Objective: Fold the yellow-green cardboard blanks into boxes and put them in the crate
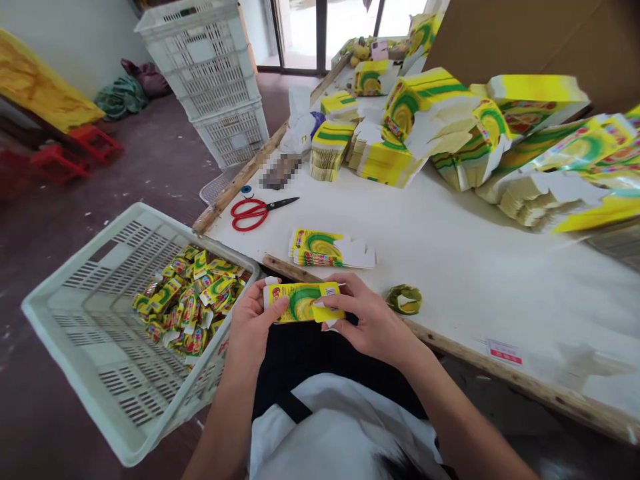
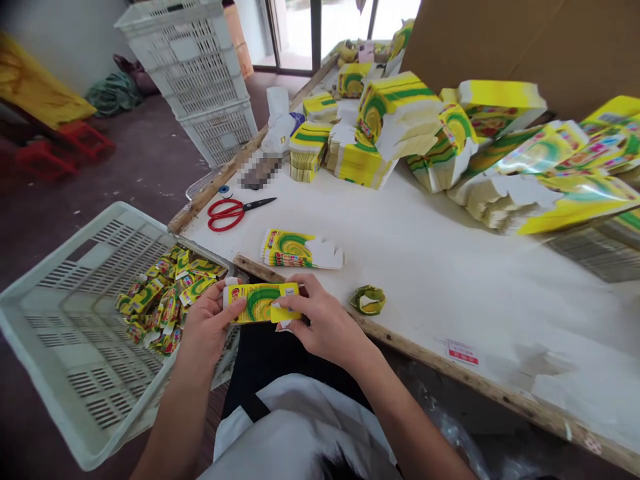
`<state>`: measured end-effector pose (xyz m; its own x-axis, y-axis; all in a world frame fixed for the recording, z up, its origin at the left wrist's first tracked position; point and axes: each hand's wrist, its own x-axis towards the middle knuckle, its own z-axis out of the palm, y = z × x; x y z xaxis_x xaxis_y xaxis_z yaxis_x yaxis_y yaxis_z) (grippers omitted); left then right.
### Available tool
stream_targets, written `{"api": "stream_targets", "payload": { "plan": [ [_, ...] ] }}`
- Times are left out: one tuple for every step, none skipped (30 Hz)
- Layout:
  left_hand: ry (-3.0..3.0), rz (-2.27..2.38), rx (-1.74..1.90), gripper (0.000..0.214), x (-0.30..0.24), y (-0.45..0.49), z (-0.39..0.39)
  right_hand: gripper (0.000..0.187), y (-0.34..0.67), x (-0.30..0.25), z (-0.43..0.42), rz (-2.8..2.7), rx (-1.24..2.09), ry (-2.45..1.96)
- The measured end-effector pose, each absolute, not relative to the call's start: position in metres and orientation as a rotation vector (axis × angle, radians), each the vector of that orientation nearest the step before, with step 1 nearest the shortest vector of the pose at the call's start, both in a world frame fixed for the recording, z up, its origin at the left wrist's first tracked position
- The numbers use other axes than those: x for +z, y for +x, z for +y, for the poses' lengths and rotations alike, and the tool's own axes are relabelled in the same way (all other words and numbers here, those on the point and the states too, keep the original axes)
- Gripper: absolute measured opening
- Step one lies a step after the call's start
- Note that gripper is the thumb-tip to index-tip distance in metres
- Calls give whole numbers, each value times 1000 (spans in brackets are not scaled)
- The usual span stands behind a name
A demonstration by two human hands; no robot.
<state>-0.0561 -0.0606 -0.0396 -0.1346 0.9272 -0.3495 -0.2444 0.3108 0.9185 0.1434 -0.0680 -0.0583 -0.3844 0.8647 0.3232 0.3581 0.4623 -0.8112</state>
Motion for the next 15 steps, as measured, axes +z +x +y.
{"api": "stream_targets", "payload": {
  "plan": [
    [698, 1296, 1171, 55, -39, -56, -60, 24, 144, -58, -67, -1943, 855, -1025],
    [694, 1283, 1156, 54, -39, -55, -59, 26, 144, -59, -67, -1916, 859, -1037],
    [699, 1269, 1134, 53, -38, -54, -59, 29, 143, -60, -67, -1870, 861, -1056],
    [709, 1255, 1108, 51, -38, -52, -59, 34, 141, -60, -67, -1808, 863, -1075],
    [723, 1243, 1083, 49, -39, -51, -58, 39, 138, -61, -67, -1744, 863, -1091],
    [737, 1232, 1066, 48, -40, -49, -59, 44, 134, -62, -68, -1690, 859, -1108],
    [749, 1228, 1062, 47, -41, -48, -59, 47, 131, -63, -68, -1655, 849, -1123],
    [763, 1229, 1068, 46, -42, -48, -59, 49, 128, -63, -69, -1646, 835, -1135],
    [781, 1244, 1084, 45, -43, -50, -60, 53, 125, -62, -69, -1657, 831, -1142],
    [808, 1277, 1106, 44, -43, -54, -60, 59, 124, -61, -69, -1676, 843, -1144],
    [843, 1335, 1151, 43, -42, -60, -60, 68, 124, -60, -67, -1693, 873, -1141],
    [885, 1424, 1227, 42, -40, -70, -60, 75, 126, -59, -64, -1701, 903, -1139],
    [931, 1545, 1316, 40, -38, -83, -59, 78, 128, -58, -60, -1700, 913, -1147],
    [968, 1707, 1454, 38, -35, -98, -59, 74, 132, -57, -54, -1694, 893, -1177],
    [1001, 1888, 1573, 36, -32, -114, -59, 65, 135, -57, -46, -1685, 839, -1234]
  ]
}}
